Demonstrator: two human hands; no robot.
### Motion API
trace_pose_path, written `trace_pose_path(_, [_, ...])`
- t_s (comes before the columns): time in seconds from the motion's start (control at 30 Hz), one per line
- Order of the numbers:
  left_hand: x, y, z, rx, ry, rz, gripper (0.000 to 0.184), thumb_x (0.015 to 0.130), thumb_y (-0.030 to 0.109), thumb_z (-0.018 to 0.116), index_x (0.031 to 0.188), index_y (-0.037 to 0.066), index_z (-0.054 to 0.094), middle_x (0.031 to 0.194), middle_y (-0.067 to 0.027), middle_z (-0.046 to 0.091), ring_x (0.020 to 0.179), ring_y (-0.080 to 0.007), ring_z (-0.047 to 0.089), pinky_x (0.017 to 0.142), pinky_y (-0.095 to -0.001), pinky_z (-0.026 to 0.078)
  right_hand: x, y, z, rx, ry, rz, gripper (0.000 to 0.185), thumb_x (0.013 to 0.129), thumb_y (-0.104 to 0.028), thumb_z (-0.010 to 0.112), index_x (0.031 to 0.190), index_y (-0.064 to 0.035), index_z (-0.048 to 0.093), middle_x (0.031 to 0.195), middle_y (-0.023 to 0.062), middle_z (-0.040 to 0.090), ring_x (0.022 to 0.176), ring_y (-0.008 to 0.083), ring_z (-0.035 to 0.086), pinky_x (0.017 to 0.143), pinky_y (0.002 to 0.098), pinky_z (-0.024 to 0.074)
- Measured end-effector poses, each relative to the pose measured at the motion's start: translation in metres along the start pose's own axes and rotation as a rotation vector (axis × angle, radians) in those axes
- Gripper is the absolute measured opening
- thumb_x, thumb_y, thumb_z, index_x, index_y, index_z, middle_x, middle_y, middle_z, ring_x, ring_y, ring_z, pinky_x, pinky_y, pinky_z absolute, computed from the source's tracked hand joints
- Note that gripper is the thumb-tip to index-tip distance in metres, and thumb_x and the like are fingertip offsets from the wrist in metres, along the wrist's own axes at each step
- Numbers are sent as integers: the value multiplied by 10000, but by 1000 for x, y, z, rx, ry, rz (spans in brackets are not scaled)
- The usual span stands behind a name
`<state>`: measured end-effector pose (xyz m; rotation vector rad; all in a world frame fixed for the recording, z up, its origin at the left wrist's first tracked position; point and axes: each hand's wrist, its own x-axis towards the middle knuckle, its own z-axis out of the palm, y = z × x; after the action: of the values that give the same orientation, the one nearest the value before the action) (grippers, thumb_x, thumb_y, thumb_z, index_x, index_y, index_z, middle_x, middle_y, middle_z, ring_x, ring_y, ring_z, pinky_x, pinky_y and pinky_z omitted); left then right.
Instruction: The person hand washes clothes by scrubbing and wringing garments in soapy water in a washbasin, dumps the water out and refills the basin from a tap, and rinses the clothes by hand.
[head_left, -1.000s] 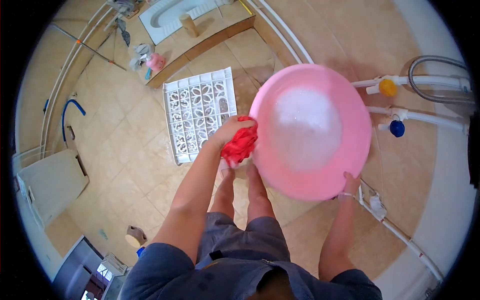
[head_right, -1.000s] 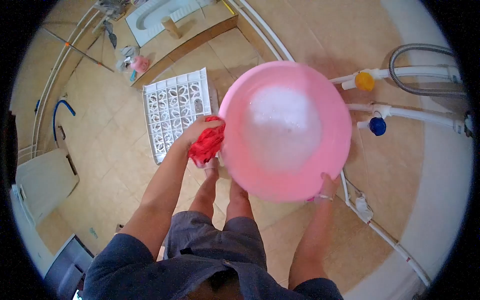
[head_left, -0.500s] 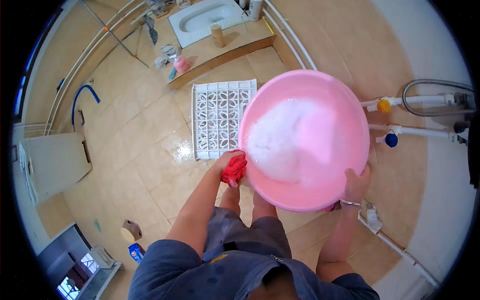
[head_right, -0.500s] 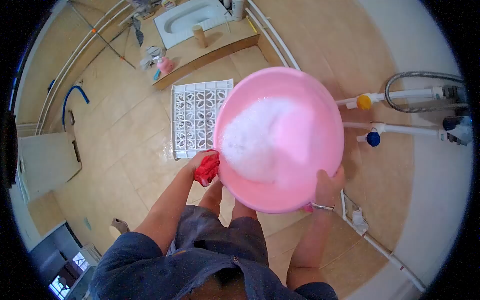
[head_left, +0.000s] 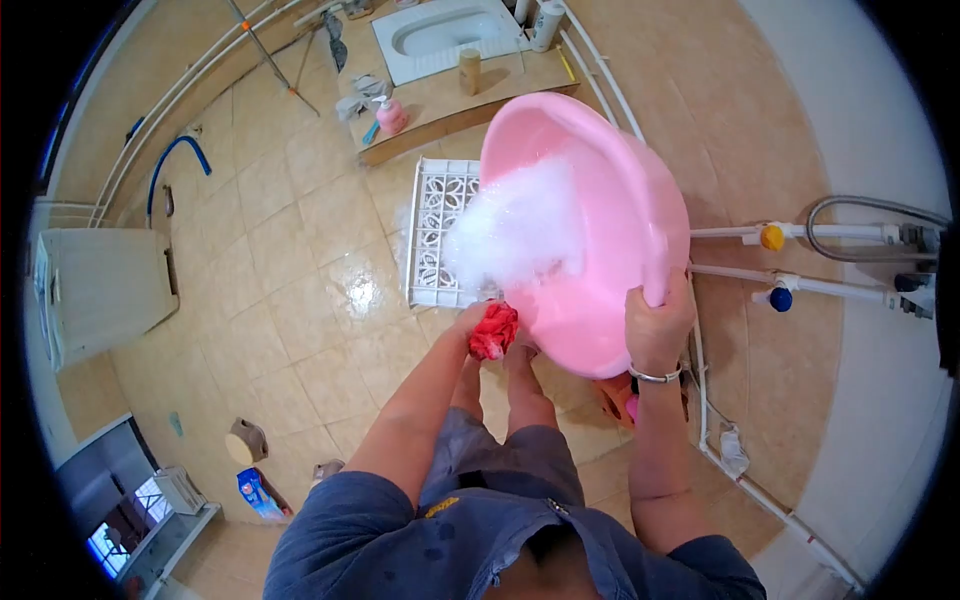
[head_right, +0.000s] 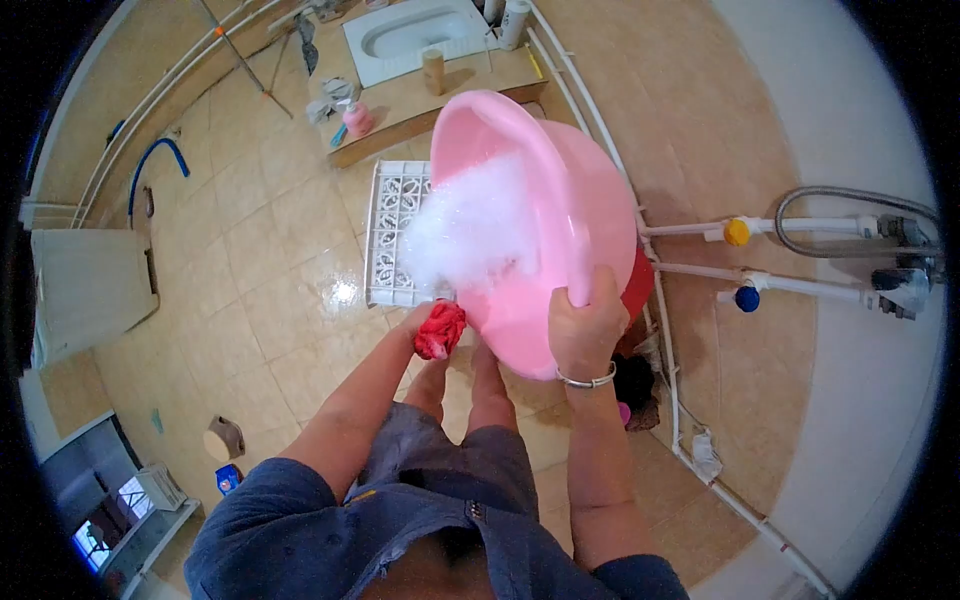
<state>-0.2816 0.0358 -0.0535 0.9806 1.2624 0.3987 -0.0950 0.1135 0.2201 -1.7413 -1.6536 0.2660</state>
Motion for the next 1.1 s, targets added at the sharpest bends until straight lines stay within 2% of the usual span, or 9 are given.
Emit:
trace_pose_path(0.23, [15, -38, -14, 47, 29, 216, 234, 721, 300, 497, 734, 78, 570, 715, -86, 575, 650, -164, 539, 575, -279, 438, 5, -13, 14, -19, 0, -111, 130, 585, -19, 560, 693, -22, 487, 560, 161, 493, 515, 338, 506, 449, 369, 393])
trace_pose_path(0.3, [11, -37, -15, -71, 27, 176, 242, 726, 312, 504, 733, 80, 570, 697, -75, 566, 642, -140, 521, 573, -272, 434, 6, -17, 15, 28, -37, -239, 166, 619, 25, 534, 783, 8, 517, 574, 137, 504, 490, 240, 517, 472, 281, 401])
trace_pose_path(0.5, [-4, -19, -16, -616, 26, -59, 249, 737, 309, 505, 780, 69, 554, 712, -76, 565, 640, -127, 515, 577, -271, 432, 11, -18, 9, -50, -100, -541, 99, 594, 26, 553, 653, -12, 484, 543, 122, 477, 469, 290, 489, 438, 316, 394])
trace_pose_path(0.73, [-8, -19, -21, -436, -58, 10, 218, 745, 267, 523, 783, 53, 543, 711, -44, 553, 648, -135, 524, 575, -272, 433, 14, -7, -22, 6, -8, -677, 156, 579, -31, 588, 662, -51, 457, 612, 103, 489, 478, 268, 461, 397, 338, 347])
trace_pose_path(0.83, [-6, -20, -14, -936, 49, -300, 233, 721, 265, 527, 783, 40, 534, 693, -57, 551, 636, -146, 527, 576, -281, 434, 3, 9, -30, 47, -181, -698, 151, 581, -29, 578, 674, -44, 461, 650, 108, 503, 500, 271, 479, 417, 336, 366])
trace_pose_path(0.93, [-20, 0, -27, -220, -71, -18, 233, 730, 258, 534, 798, 36, 532, 691, -51, 551, 635, -144, 527, 570, -275, 433, -9, 23, -35, -27, -54, -648, 162, 574, -9, 559, 711, -31, 475, 652, 132, 491, 496, 290, 466, 428, 335, 373])
trace_pose_path(1.0, [-25, 0, -30, -331, -152, 34, 226, 750, 251, 528, 819, 35, 532, 723, -44, 551, 638, -136, 524, 569, -267, 430, -20, 37, -46, -241, -46, -557, 206, 596, 15, 535, 796, -10, 489, 673, 107, 514, 511, 248, 491, 481, 301, 402])
trace_pose_path(1.07, [-17, -34, -36, -404, -178, 20, 124, 818, 133, 409, 877, 80, 505, 790, -20, 548, 703, -136, 530, 620, -251, 444, -28, 59, -52, 194, 27, 183, 296, 617, 41, 503, 910, 10, 483, 778, 79, 537, 643, 186, 526, 586, 270, 426])
trace_pose_path(1.1, [-39, 11, -36, -898, -124, -271, 125, 817, 127, 409, 886, 83, 503, 791, -27, 547, 707, -144, 531, 631, -255, 447, -31, 71, -56, 193, 30, 186, 296, 617, 41, 503, 910, 10, 483, 778, 79, 537, 643, 186, 526, 586, 270, 426])
